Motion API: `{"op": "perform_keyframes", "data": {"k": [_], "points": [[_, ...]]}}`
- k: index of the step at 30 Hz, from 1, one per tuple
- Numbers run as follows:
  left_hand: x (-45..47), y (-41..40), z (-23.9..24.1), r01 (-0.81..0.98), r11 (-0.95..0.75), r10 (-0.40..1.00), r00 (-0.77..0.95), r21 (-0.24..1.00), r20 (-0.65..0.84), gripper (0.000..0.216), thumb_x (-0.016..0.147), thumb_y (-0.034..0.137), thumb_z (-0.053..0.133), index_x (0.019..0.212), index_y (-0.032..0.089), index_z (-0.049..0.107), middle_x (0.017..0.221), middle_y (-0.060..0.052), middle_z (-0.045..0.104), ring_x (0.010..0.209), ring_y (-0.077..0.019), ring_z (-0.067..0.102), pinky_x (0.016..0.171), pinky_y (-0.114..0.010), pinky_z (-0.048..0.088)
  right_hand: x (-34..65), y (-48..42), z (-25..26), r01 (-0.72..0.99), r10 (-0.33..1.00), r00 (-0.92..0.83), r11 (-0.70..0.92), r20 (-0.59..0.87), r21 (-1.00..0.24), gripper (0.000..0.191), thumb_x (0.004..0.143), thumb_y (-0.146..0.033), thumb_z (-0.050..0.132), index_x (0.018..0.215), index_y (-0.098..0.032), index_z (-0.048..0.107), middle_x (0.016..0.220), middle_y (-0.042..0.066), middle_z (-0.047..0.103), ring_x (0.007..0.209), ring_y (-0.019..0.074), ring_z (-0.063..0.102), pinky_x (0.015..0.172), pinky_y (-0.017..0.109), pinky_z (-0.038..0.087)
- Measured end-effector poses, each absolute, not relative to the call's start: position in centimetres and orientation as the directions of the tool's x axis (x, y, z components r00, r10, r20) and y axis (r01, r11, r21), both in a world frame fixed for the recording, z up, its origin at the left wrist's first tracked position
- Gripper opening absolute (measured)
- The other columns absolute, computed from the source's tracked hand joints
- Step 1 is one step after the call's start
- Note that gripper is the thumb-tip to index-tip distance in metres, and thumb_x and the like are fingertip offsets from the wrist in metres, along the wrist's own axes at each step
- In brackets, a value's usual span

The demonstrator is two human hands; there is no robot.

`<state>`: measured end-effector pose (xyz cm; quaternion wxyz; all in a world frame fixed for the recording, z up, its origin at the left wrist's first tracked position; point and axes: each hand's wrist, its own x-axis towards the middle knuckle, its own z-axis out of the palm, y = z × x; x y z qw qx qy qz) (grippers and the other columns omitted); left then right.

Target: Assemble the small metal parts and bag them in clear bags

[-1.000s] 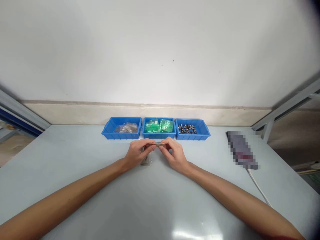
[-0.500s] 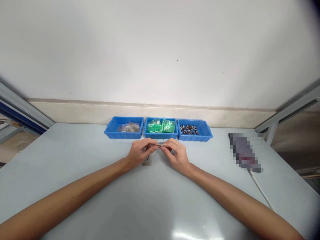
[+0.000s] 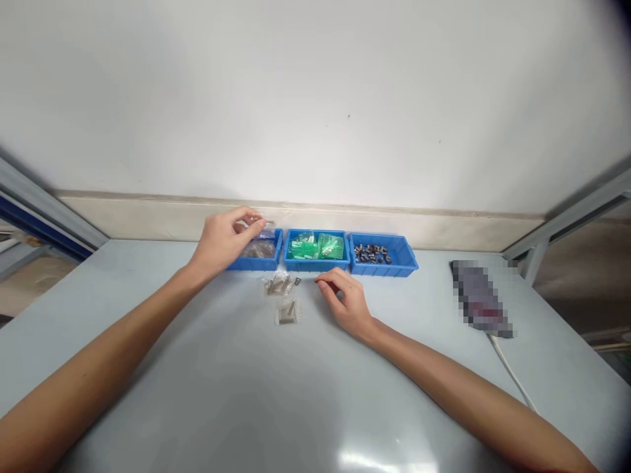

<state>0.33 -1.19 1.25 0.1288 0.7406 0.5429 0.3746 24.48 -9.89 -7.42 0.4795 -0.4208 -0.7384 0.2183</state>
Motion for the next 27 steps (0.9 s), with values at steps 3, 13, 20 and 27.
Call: {"op": "perform_keyframes", "data": {"k": [3,13,20,27], "points": [[-1.3,1.1,-0.1,0.849,-0.342,0.938,0.282,0.402,0.203,0.028,0.082,0.045,0.057,0.083,0.020,0.069,0.074,-0.002,0.068,0.063,-0.0161,0.058,0.056,-0.023,0.037,24.5,-9.8,-7.5,0.412,0.828,-0.190,0.554,0.527,-0.723,0.018,0.094,-0.022,0.045,0.090,-0.019,0.063,0.079,0.004,0.058,0.071,0.0147,0.052,0.063,0.026,0.042],[-1.3,0.0,-0.2,0.935,-0.329,0.873,0.247,0.133,0.420,0.026,0.087,0.044,0.054,0.097,0.022,0.063,0.102,-0.008,0.064,0.067,-0.0190,0.054,0.058,-0.029,0.027,24.5,-9.8,-7.6,0.414,0.828,-0.209,0.557,0.521,-0.720,0.018,0.094,-0.021,0.046,0.090,-0.019,0.064,0.079,0.004,0.058,0.071,0.0144,0.052,0.064,0.027,0.042],[2.1,-5.9,0.0,0.698,-0.710,0.696,0.716,0.095,-0.054,0.024,0.077,0.045,0.065,0.090,0.024,0.067,0.083,-0.002,0.068,0.062,-0.0165,0.058,0.052,-0.024,0.030,24.5,-9.9,-7.4,0.426,0.832,-0.224,0.552,0.507,-0.717,0.019,0.094,-0.022,0.045,0.090,-0.020,0.064,0.078,0.003,0.058,0.070,0.0148,0.053,0.064,0.027,0.043],[4.8,-9.0,-3.9,0.591,-0.791,0.606,0.792,-0.161,-0.070,0.010,0.077,0.016,0.056,0.079,0.013,0.065,0.074,-0.010,0.066,0.055,-0.0178,0.058,0.049,-0.027,0.034,24.4,-9.9,-7.4,0.420,0.832,-0.220,0.552,0.509,-0.721,0.019,0.094,-0.022,0.045,0.089,-0.019,0.064,0.078,0.004,0.058,0.071,0.0148,0.053,0.065,0.028,0.043]]}}
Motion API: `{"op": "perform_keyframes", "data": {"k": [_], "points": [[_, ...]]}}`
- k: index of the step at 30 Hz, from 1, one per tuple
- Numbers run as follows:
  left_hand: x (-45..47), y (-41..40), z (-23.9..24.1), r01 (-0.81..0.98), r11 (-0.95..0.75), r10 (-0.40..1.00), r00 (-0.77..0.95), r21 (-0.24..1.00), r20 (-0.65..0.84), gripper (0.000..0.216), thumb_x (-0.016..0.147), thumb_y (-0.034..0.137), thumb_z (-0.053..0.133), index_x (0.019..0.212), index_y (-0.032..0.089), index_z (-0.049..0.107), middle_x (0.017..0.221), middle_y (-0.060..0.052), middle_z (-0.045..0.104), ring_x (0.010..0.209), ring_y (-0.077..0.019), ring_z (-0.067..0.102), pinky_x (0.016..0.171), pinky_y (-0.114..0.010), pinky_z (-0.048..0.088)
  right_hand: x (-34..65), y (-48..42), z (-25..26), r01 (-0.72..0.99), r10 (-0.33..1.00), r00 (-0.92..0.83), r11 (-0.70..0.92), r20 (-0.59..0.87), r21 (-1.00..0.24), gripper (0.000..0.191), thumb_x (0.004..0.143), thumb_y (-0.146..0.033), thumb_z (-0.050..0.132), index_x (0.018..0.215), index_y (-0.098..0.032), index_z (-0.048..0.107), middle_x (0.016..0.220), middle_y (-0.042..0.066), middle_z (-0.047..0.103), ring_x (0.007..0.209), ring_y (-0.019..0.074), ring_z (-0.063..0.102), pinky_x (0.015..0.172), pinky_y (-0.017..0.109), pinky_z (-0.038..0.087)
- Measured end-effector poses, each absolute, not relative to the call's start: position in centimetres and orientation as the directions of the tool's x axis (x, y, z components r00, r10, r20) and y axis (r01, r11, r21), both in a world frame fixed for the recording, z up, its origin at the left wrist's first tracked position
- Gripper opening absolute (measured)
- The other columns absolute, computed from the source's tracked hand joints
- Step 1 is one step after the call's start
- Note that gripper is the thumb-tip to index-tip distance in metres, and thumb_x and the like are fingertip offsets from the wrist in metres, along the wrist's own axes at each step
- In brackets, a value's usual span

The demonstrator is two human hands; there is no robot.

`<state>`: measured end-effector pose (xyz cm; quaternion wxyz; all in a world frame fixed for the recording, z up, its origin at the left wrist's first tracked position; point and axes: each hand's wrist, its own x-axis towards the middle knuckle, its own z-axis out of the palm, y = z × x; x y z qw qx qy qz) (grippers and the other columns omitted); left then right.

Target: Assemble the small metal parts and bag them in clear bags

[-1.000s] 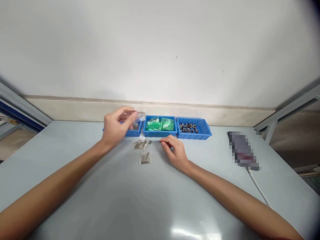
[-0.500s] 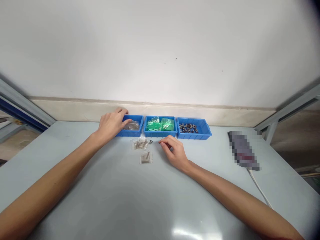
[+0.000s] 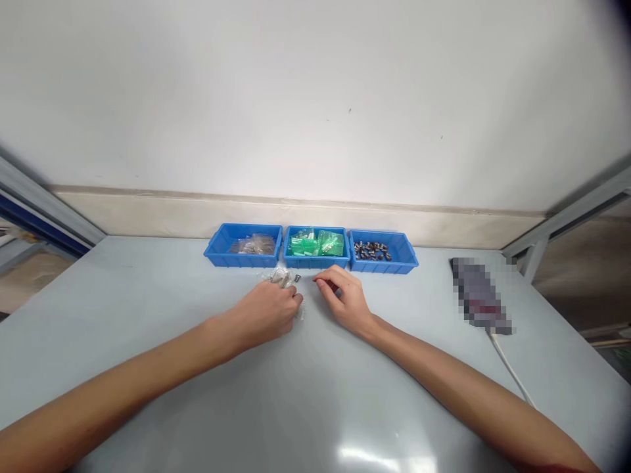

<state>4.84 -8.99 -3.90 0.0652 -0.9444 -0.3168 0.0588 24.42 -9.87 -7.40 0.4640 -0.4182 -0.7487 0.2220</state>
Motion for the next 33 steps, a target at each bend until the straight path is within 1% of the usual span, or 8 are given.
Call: {"op": "perform_keyframes", "data": {"k": [3,6,9,13,17,22,26,33], "points": [[5.2,-8.3,-3.9,0.623,-0.778,0.625,0.781,-0.083,0.005,0.014,0.076,0.012,0.051,0.074,0.014,0.065,0.072,-0.008,0.066,0.055,-0.0167,0.057,0.050,-0.026,0.036,24.4,-10.0,-7.3,0.416,0.840,-0.165,0.535,0.517,-0.736,0.019,0.094,-0.024,0.045,0.093,-0.020,0.064,0.081,0.004,0.059,0.072,0.0152,0.054,0.065,0.028,0.044],[5.4,-7.1,-3.3,0.628,-0.740,0.666,0.735,0.241,0.126,0.018,0.077,0.014,0.049,0.078,0.018,0.066,0.070,-0.002,0.066,0.060,-0.0141,0.059,0.055,-0.023,0.039,24.4,-10.1,-7.3,0.377,0.853,-0.060,0.500,0.518,-0.780,0.020,0.094,-0.027,0.045,0.108,-0.021,0.059,0.088,0.004,0.058,0.070,0.0143,0.054,0.066,0.028,0.046],[5.7,-6.4,-3.2,0.519,-0.591,0.769,0.594,0.618,0.236,0.021,0.079,0.016,0.045,0.081,0.019,0.066,0.064,0.001,0.063,0.055,-0.0107,0.054,0.055,-0.020,0.040,24.6,-10.0,-7.3,0.332,0.870,-0.043,0.477,0.492,-0.814,0.023,0.095,-0.031,0.045,0.112,-0.021,0.057,0.093,0.006,0.056,0.069,0.0143,0.054,0.063,0.028,0.048],[6.3,-6.3,-4.9,0.351,-0.355,0.905,0.360,0.866,0.225,0.018,0.082,0.018,0.045,0.083,0.017,0.063,0.049,0.005,0.047,0.045,-0.0091,0.044,0.049,-0.019,0.037,24.7,-9.8,-7.5,0.326,0.865,-0.120,0.498,0.488,-0.803,0.022,0.095,-0.032,0.044,0.101,-0.020,0.061,0.088,0.005,0.058,0.072,0.0151,0.055,0.064,0.028,0.047],[6.5,-6.7,-6.5,0.288,-0.295,0.922,0.334,0.911,0.193,0.018,0.087,0.026,0.048,0.088,0.016,0.063,0.050,0.005,0.047,0.046,-0.0087,0.044,0.049,-0.019,0.036,24.5,-9.8,-7.5,0.370,0.854,-0.152,0.516,0.498,-0.772,0.013,0.091,-0.030,0.054,0.088,-0.020,0.062,0.077,0.002,0.056,0.068,0.0138,0.052,0.060,0.026,0.043],[6.4,-7.1,-6.6,0.211,-0.283,0.913,0.359,0.936,0.195,0.028,0.091,0.038,0.049,0.101,0.017,0.063,0.054,0.005,0.050,0.047,-0.0085,0.046,0.048,-0.019,0.037,24.4,-9.9,-7.4,0.389,0.868,-0.068,0.477,0.492,-0.788,0.016,0.092,-0.027,0.051,0.082,-0.019,0.060,0.074,0.001,0.055,0.065,0.0128,0.050,0.060,0.026,0.041],[6.5,-7.2,-6.2,0.261,-0.341,0.884,0.415,0.903,0.214,0.026,0.084,0.038,0.060,0.096,0.015,0.065,0.062,0.002,0.059,0.049,-0.0080,0.048,0.050,-0.019,0.040,24.5,-10.0,-7.3,0.367,0.868,-0.062,0.479,0.492,-0.798,0.015,0.092,-0.027,0.050,0.083,-0.019,0.059,0.076,0.002,0.056,0.067,0.0136,0.052,0.062,0.027,0.043],[6.5,-7.1,-6.4,0.346,-0.465,0.854,0.417,0.815,0.311,0.021,0.085,0.036,0.061,0.088,0.016,0.069,0.076,-0.002,0.066,0.056,-0.0083,0.049,0.052,-0.019,0.040,24.4,-10.0,-7.3,0.354,0.838,-0.087,0.532,0.539,-0.770,0.008,0.090,-0.025,0.054,0.091,-0.020,0.061,0.091,0.005,0.057,0.079,0.0151,0.055,0.062,0.026,0.048]]}}
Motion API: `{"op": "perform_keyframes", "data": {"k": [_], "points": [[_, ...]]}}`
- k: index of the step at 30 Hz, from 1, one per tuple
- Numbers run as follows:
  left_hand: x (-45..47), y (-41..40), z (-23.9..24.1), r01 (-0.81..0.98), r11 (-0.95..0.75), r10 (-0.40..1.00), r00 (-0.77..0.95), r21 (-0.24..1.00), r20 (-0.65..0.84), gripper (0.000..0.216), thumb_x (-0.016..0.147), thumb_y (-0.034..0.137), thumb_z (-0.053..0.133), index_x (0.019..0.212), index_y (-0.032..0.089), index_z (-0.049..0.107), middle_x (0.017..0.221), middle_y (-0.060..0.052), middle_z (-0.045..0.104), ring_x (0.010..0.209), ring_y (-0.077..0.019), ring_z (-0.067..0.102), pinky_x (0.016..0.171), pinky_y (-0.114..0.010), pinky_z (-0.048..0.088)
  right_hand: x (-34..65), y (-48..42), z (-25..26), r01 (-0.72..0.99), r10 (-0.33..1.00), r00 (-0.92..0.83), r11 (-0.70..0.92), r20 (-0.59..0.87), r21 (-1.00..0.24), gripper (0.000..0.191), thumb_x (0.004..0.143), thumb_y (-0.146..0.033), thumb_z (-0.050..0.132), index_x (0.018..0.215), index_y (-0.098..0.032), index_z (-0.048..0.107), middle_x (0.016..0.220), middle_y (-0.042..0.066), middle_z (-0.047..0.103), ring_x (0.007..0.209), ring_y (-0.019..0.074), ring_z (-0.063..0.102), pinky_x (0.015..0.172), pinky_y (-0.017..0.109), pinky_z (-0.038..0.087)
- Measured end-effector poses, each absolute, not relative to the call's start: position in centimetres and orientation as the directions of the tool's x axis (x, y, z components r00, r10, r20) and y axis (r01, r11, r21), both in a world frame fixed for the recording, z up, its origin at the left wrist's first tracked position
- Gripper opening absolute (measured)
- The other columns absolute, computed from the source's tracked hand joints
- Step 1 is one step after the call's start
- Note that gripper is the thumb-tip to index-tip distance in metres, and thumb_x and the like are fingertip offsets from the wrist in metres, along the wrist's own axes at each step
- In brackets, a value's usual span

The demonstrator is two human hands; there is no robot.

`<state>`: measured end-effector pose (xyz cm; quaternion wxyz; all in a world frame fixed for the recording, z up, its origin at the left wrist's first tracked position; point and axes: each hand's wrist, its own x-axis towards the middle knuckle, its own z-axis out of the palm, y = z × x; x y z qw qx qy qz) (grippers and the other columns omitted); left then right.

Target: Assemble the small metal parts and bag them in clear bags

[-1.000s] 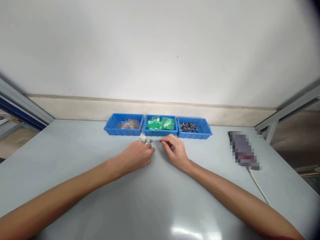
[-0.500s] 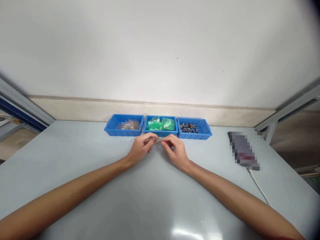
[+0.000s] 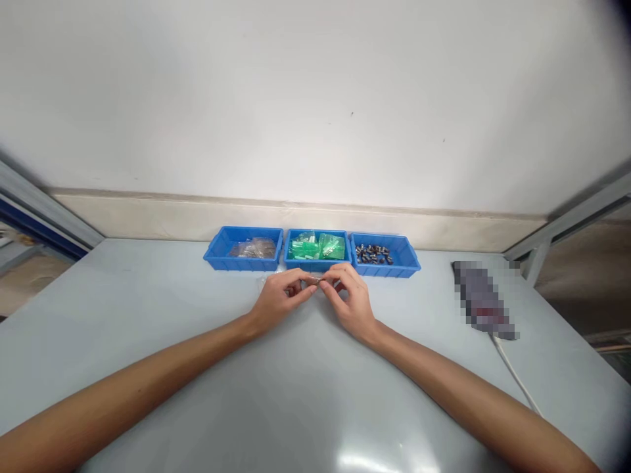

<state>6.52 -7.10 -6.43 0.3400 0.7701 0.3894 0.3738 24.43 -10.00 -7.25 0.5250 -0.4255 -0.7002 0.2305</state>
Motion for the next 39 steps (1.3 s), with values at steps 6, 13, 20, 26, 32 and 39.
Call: {"op": "perform_keyframes", "data": {"k": [6,13,20,26,32,39], "points": [[6.37,-7.17,-6.63,0.350,-0.470,0.860,0.388,0.811,0.332,0.023,0.087,0.038,0.060,0.089,0.017,0.069,0.077,-0.002,0.066,0.055,-0.0085,0.050,0.053,-0.020,0.041,24.34,-9.92,-7.39,0.368,0.844,-0.093,0.522,0.528,-0.769,0.009,0.091,-0.022,0.053,0.087,-0.019,0.060,0.085,0.004,0.058,0.075,0.0141,0.055,0.062,0.025,0.045],[6.51,-7.31,-6.47,0.379,-0.508,0.847,0.384,0.773,0.368,0.022,0.090,0.035,0.055,0.091,0.017,0.066,0.082,-0.002,0.064,0.056,-0.0084,0.051,0.055,-0.021,0.042,24.39,-9.72,-7.63,0.386,0.840,-0.113,0.529,0.531,-0.756,0.009,0.091,-0.022,0.054,0.085,-0.019,0.061,0.082,0.003,0.059,0.074,0.0142,0.055,0.061,0.025,0.044],[6.78,-7.24,-6.66,0.430,-0.570,0.808,0.446,0.700,0.384,0.018,0.093,0.032,0.048,0.094,0.018,0.059,0.088,-0.002,0.059,0.062,-0.0088,0.054,0.057,-0.020,0.044,24.41,-9.83,-7.52,0.371,0.825,-0.100,0.550,0.556,-0.748,0.009,0.090,-0.020,0.055,0.088,-0.019,0.063,0.083,0.004,0.060,0.073,0.0141,0.056,0.062,0.025,0.046],[6.76,-7.15,-6.83,0.404,-0.562,0.811,0.440,0.722,0.386,0.019,0.094,0.033,0.047,0.092,0.017,0.058,0.083,0.000,0.057,0.053,-0.0064,0.051,0.055,-0.020,0.043,24.37,-9.86,-7.47,0.377,0.827,-0.118,0.549,0.549,-0.746,0.009,0.090,-0.021,0.055,0.090,-0.019,0.064,0.082,0.004,0.059,0.072,0.0139,0.055,0.060,0.025,0.045],[6.53,-7.33,-7.00,0.346,-0.573,0.814,0.348,0.743,0.465,0.019,0.091,0.034,0.056,0.085,0.017,0.062,0.073,0.001,0.059,0.051,-0.0067,0.049,0.053,-0.020,0.041,24.36,-9.92,-7.60,0.406,0.820,-0.142,0.559,0.555,-0.723,0.012,0.092,-0.022,0.053,0.088,-0.019,0.064,0.078,0.003,0.060,0.069,0.0138,0.053,0.061,0.026,0.044],[6.54,-7.39,-7.14,0.353,-0.635,0.772,0.325,0.687,0.546,0.014,0.088,0.030,0.061,0.083,0.018,0.067,0.073,0.000,0.066,0.060,-0.0089,0.054,0.057,-0.019,0.042,24.42,-10.03,-7.47,0.392,0.818,-0.168,0.567,0.549,-0.725,0.011,0.091,-0.021,0.053,0.090,-0.019,0.063,0.079,0.004,0.061,0.071,0.0144,0.054,0.061,0.026,0.044]]}}
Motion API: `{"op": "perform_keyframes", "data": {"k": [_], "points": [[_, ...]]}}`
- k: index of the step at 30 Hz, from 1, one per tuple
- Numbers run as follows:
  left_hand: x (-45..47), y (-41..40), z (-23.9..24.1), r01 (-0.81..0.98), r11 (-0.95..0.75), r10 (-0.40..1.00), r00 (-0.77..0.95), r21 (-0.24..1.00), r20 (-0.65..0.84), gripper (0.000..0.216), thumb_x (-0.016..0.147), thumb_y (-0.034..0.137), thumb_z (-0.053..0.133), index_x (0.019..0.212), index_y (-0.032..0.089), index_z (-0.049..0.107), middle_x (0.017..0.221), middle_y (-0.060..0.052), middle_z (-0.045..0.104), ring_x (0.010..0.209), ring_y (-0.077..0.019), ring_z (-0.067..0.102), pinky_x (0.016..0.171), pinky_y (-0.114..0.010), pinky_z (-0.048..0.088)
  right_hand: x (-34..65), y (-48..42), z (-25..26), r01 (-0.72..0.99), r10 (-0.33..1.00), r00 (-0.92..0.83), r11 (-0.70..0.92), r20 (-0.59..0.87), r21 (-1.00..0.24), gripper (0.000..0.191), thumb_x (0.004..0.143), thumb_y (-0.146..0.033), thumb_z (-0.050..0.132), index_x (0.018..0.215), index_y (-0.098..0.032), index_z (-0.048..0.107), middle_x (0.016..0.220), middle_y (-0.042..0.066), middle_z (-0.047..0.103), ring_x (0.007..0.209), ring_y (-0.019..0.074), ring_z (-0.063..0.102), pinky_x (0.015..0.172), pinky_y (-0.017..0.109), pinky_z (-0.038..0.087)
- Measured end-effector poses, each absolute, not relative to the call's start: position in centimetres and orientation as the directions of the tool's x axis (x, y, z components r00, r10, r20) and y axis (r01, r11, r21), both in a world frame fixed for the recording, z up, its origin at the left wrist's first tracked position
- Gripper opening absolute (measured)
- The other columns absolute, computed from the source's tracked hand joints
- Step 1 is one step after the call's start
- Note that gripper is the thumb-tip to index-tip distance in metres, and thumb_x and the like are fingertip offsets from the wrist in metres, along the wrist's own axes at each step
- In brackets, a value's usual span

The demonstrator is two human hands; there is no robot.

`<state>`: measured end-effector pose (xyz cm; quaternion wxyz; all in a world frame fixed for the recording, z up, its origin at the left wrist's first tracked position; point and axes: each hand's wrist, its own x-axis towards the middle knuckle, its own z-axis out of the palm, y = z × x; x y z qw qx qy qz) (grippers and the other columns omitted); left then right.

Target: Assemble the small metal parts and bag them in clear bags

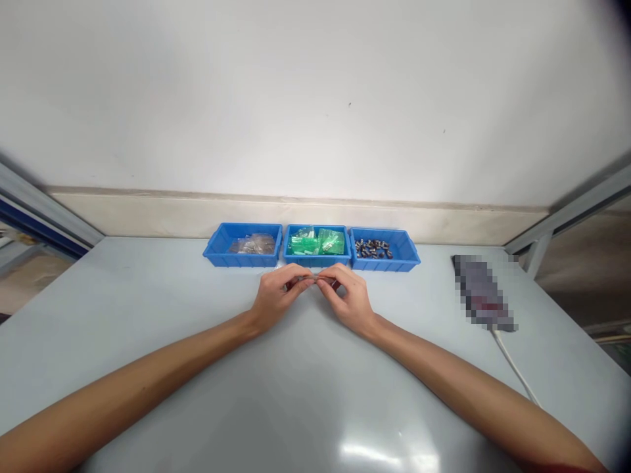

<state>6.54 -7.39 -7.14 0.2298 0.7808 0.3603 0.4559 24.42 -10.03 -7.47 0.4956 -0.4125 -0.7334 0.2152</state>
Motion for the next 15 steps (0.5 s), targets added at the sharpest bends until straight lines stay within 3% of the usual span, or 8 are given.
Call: {"op": "perform_keyframes", "data": {"k": [9,15], "points": [[6.38,-7.65,-7.20,0.381,-0.642,0.766,0.335,0.665,0.548,0.014,0.090,0.028,0.057,0.085,0.019,0.067,0.074,0.001,0.069,0.063,-0.0100,0.061,0.061,-0.020,0.046,24.35,-9.87,-7.63,0.406,0.823,-0.237,0.566,0.516,-0.717,0.011,0.090,-0.021,0.052,0.086,-0.019,0.063,0.071,0.001,0.059,0.062,0.0130,0.051,0.059,0.025,0.041],[6.32,-7.54,-7.20,0.401,-0.585,0.811,0.297,0.705,0.503,0.019,0.086,0.036,0.062,0.092,0.019,0.067,0.068,0.001,0.066,0.055,-0.0088,0.055,0.056,-0.019,0.044,24.32,-10.16,-7.42,0.422,0.835,-0.163,0.540,0.525,-0.728,0.014,0.091,-0.024,0.050,0.086,-0.020,0.063,0.072,0.002,0.060,0.064,0.0139,0.052,0.059,0.026,0.042]]}}
